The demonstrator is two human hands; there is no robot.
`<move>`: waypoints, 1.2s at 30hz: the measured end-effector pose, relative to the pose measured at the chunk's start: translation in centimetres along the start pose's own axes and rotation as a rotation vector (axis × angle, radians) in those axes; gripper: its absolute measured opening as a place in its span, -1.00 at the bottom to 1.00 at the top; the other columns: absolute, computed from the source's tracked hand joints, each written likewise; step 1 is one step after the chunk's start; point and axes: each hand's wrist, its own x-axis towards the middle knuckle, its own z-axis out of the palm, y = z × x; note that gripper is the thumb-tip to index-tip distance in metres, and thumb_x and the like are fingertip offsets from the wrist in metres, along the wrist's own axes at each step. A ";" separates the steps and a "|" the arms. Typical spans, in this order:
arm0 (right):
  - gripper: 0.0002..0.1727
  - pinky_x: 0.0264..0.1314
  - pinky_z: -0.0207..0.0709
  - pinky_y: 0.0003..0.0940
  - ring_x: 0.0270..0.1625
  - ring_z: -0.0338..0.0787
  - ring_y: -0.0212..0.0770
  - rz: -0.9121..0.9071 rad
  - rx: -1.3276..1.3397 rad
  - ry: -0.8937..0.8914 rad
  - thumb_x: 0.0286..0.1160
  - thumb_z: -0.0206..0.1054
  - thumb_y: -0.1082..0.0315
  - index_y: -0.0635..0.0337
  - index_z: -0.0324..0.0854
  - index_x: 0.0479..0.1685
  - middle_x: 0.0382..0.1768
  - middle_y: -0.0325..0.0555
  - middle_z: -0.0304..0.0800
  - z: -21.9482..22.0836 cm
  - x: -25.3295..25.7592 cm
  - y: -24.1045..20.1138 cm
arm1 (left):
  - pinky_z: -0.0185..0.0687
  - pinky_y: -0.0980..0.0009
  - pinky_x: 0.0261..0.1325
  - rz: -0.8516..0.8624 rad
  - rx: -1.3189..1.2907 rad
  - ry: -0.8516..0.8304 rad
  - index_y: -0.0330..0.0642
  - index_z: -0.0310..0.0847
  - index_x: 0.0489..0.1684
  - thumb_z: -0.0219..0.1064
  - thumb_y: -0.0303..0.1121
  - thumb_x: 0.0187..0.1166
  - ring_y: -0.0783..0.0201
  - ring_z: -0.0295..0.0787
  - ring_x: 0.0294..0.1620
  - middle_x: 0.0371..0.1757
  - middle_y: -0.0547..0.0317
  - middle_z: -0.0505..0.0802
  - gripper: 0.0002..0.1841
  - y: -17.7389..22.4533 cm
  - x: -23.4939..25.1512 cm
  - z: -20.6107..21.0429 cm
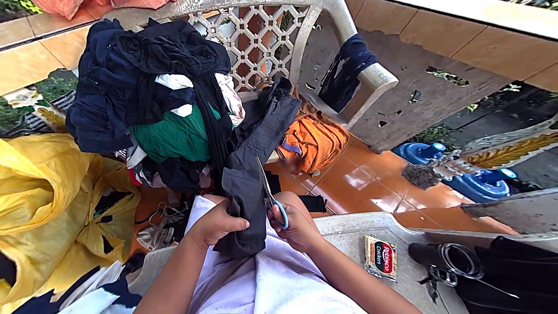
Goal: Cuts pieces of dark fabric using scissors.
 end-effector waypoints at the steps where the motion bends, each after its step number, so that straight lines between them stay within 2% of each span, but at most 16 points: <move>1: -0.77 -0.72 0.19 -0.75 -0.75 0.38 -0.65 0.005 -0.020 0.006 0.56 0.25 0.16 -0.01 0.57 -0.46 -0.70 -0.47 0.54 -0.3 0.6 0.0 | 0.79 0.39 0.16 0.023 0.003 0.074 -0.22 0.55 0.14 0.36 -0.66 0.25 0.44 0.85 -0.02 -0.08 0.29 0.89 -0.57 0.4 -0.1 0.1; 4: -0.66 -0.72 0.20 -0.73 -0.76 0.33 -0.63 0.021 -0.086 0.070 0.83 -0.08 0.22 0.10 0.52 -0.30 -0.69 -0.44 0.55 -0.8 3.3 -0.1 | 0.80 0.30 0.16 0.119 -0.018 0.416 -0.39 0.47 0.29 0.23 -0.55 0.63 0.34 0.85 -0.03 -0.05 0.11 0.86 -0.69 2.7 -0.9 0.1; 7: -0.61 -0.72 0.21 -0.70 -0.76 0.30 -0.59 0.075 -0.154 0.135 0.93 -0.17 0.19 0.18 0.50 -0.15 -0.64 -0.39 0.54 -2.0 7.1 1.3 | 0.78 0.25 0.20 0.309 -0.174 0.590 -0.33 0.44 0.33 -0.05 -0.40 0.86 0.30 0.84 0.01 -0.03 0.08 0.85 -0.71 5.1 -2.8 -1.4; 10: -0.58 -0.74 0.18 -0.67 -0.78 0.28 -0.56 0.080 -0.241 0.145 0.92 -0.10 0.16 0.23 0.56 -0.18 -0.67 -0.37 0.53 -2.9 10.2 3.9 | 0.76 0.27 0.24 0.498 -0.229 0.621 -0.16 0.50 0.32 -0.16 -0.22 0.89 0.31 0.84 0.07 0.02 0.17 0.87 -0.63 6.7 -6.7 -3.0; 14: -0.57 -0.78 0.18 -0.62 -0.81 0.27 -0.52 0.151 -0.308 0.170 0.90 -0.03 0.11 0.20 0.54 -0.28 -0.69 -0.33 0.53 -4.3 12.4 6.3 | 0.81 0.26 0.20 0.754 -0.232 0.687 0.05 0.66 0.22 0.14 -0.16 0.79 0.30 0.87 0.09 0.06 0.22 0.91 -0.75 8.5 -13.6 -2.5; 17: -0.59 -0.79 0.21 -0.62 -0.81 0.33 -0.52 0.138 -0.241 0.174 0.89 -0.03 0.06 0.14 0.53 -0.25 -0.69 -0.35 0.60 -5.9 13.2 6.5 | 0.84 0.23 0.18 0.911 -0.117 0.744 0.08 0.69 0.16 0.32 -0.11 0.68 0.28 0.89 0.08 0.05 0.20 0.91 -0.76 9.4 -19.1 -0.6; 19: -0.58 -0.81 0.19 -0.64 -0.83 0.32 -0.55 0.115 -0.214 0.153 0.90 -0.06 0.04 0.08 0.51 -0.27 -0.72 -0.39 0.60 -6.5 13.2 6.2 | 0.85 0.25 0.16 0.966 0.013 0.870 0.09 0.70 0.14 0.37 -0.02 0.63 0.31 0.88 0.07 0.03 0.23 0.91 -0.71 9.9 -22.9 1.3; 21: -0.57 -0.80 0.19 -0.68 -0.83 0.30 -0.59 0.114 -0.185 0.146 0.90 -0.09 0.02 0.02 0.50 -0.32 -0.75 -0.46 0.53 -6.4 12.8 5.7 | 0.83 0.29 0.18 0.997 0.167 1.016 0.19 0.70 0.11 0.29 0.04 0.67 0.38 0.86 0.09 0.02 0.34 0.92 -0.73 10.5 -26.7 3.2; 25: -0.55 -0.80 0.21 -0.70 -0.84 0.32 -0.59 0.108 -0.160 0.145 0.91 -0.10 0.03 -0.01 0.49 -0.38 -0.75 -0.47 0.54 -6.5 12.0 4.7 | 0.78 0.30 0.27 1.046 0.398 1.404 0.20 0.55 0.21 -0.01 -0.10 0.84 0.42 0.82 0.16 0.06 0.41 0.89 -0.76 10.7 -33.6 5.5; 28: -0.56 -0.82 0.22 -0.70 -0.85 0.33 -0.58 0.125 -0.120 0.151 0.91 -0.08 0.02 -0.01 0.49 -0.37 -0.73 -0.45 0.56 -7.3 12.3 4.6 | 0.75 0.35 0.24 0.809 0.358 2.000 0.08 0.33 0.44 -0.07 -0.15 0.89 0.48 0.79 0.12 0.09 0.41 0.79 -0.70 9.9 -37.5 4.6; 29: -0.56 -0.81 0.22 -0.70 -0.84 0.33 -0.58 0.126 -0.110 0.148 0.91 -0.08 0.03 -0.01 0.50 -0.37 -0.73 -0.45 0.57 -7.4 12.3 4.5 | 0.71 0.33 0.27 0.594 0.353 2.177 0.00 0.30 0.53 -0.02 -0.14 0.87 0.45 0.75 0.16 0.17 0.31 0.75 -0.63 9.2 -38.9 3.8; 30: -0.56 -0.81 0.22 -0.70 -0.84 0.33 -0.58 0.125 -0.105 0.144 0.91 -0.08 0.04 -0.01 0.50 -0.38 -0.72 -0.45 0.57 -7.7 12.3 4.5 | 0.60 0.16 0.38 0.324 0.373 2.282 -0.15 0.26 0.64 0.05 -0.15 0.84 0.25 0.68 0.30 0.34 0.03 0.68 -0.53 8.0 -40.3 3.0; 31: -0.57 -0.80 0.22 -0.71 -0.84 0.33 -0.59 0.121 -0.102 0.137 0.91 -0.07 0.04 -0.01 0.51 -0.37 -0.71 -0.45 0.58 -8.0 12.3 4.6 | 0.40 -0.13 0.51 0.053 0.412 2.303 -0.32 0.19 0.71 0.12 -0.19 0.82 -0.10 0.54 0.49 0.51 -0.33 0.56 -0.43 6.7 -41.4 2.3; 33: -0.59 -0.80 0.24 -0.70 -0.84 0.35 -0.58 0.096 -0.110 0.120 0.90 -0.05 0.08 0.01 0.51 -0.36 -0.71 -0.43 0.60 -8.6 12.7 5.0 | 0.07 -0.58 0.55 -0.485 0.575 2.258 -0.50 -0.09 0.80 0.29 -0.13 0.72 -0.63 0.19 0.65 0.64 -0.76 0.24 -0.16 4.2 -42.7 1.2; 34: -0.63 -0.80 0.25 -0.70 -0.83 0.37 -0.57 0.078 -0.136 0.116 0.89 -0.01 0.11 0.03 0.51 -0.33 -0.70 -0.41 0.62 -8.8 12.8 5.3 | -0.15 -0.69 0.54 -0.610 0.647 2.249 -0.51 -0.24 0.83 0.34 -0.08 0.67 -0.73 -0.03 0.70 0.71 -0.81 0.03 -0.03 3.6 -42.2 1.1; 36: -0.74 -0.73 0.31 -0.63 -0.75 0.43 -0.55 0.038 -0.283 0.088 0.85 0.02 0.19 0.12 0.51 -0.16 -0.64 -0.37 0.66 -8.5 12.3 5.5 | -0.32 -0.72 0.57 -0.503 0.883 2.234 -0.48 -0.27 0.85 0.37 -0.11 0.61 -0.74 -0.20 0.75 0.77 -0.74 -0.10 0.00 3.8 -38.7 1.5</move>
